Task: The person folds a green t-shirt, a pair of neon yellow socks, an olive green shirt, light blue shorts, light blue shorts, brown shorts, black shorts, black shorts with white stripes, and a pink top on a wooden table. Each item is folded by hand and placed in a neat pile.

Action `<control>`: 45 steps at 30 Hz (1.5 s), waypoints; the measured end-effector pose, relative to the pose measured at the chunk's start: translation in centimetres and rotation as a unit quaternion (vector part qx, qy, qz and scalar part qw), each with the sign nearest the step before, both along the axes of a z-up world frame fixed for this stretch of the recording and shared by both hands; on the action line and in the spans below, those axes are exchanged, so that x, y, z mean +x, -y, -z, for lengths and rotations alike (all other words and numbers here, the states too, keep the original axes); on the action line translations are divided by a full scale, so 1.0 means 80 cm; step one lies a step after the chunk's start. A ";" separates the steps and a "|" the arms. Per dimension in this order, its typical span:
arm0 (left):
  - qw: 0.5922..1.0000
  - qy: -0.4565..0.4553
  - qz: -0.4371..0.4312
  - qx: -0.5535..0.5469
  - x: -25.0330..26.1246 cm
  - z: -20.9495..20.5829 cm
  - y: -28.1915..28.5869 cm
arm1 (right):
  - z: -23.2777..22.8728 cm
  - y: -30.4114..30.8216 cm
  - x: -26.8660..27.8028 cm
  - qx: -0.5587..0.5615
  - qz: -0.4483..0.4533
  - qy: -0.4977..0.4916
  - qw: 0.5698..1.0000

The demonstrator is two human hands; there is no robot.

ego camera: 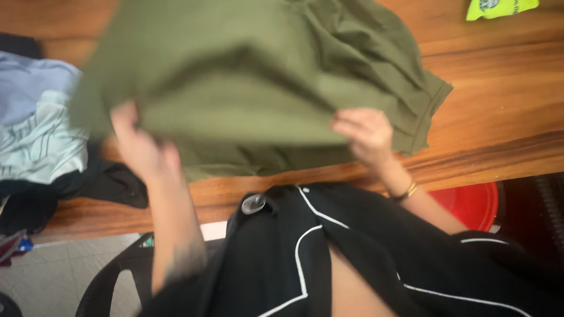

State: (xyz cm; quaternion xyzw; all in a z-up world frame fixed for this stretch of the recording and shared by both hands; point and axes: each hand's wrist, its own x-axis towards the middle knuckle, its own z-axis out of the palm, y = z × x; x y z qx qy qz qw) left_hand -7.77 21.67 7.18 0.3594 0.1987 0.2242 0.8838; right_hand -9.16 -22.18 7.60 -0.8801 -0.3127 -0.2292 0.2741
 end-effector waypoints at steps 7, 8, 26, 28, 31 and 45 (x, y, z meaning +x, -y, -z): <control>0.950 -0.263 -0.153 0.071 -0.116 0.109 0.015 | 0.044 0.010 -0.044 -0.029 -0.047 -0.135 0.989; 0.933 -0.280 -0.194 0.114 -0.108 0.110 0.011 | 0.047 0.022 -0.044 -0.015 0.035 -0.102 0.994; 0.891 -0.222 0.357 0.174 -0.081 0.071 -0.086 | 0.163 0.247 -0.009 0.106 0.476 -0.331 0.808; 0.954 -0.101 0.244 -0.139 -0.024 0.068 -0.087 | 0.154 0.260 -0.001 0.188 0.426 -0.473 0.748; 0.917 0.051 0.302 -0.256 0.118 0.067 -0.047 | 0.146 0.271 0.014 0.274 0.386 -0.530 0.704; 0.507 0.004 0.252 0.824 0.208 0.100 0.281 | 0.120 0.289 0.038 0.478 0.244 -0.564 0.628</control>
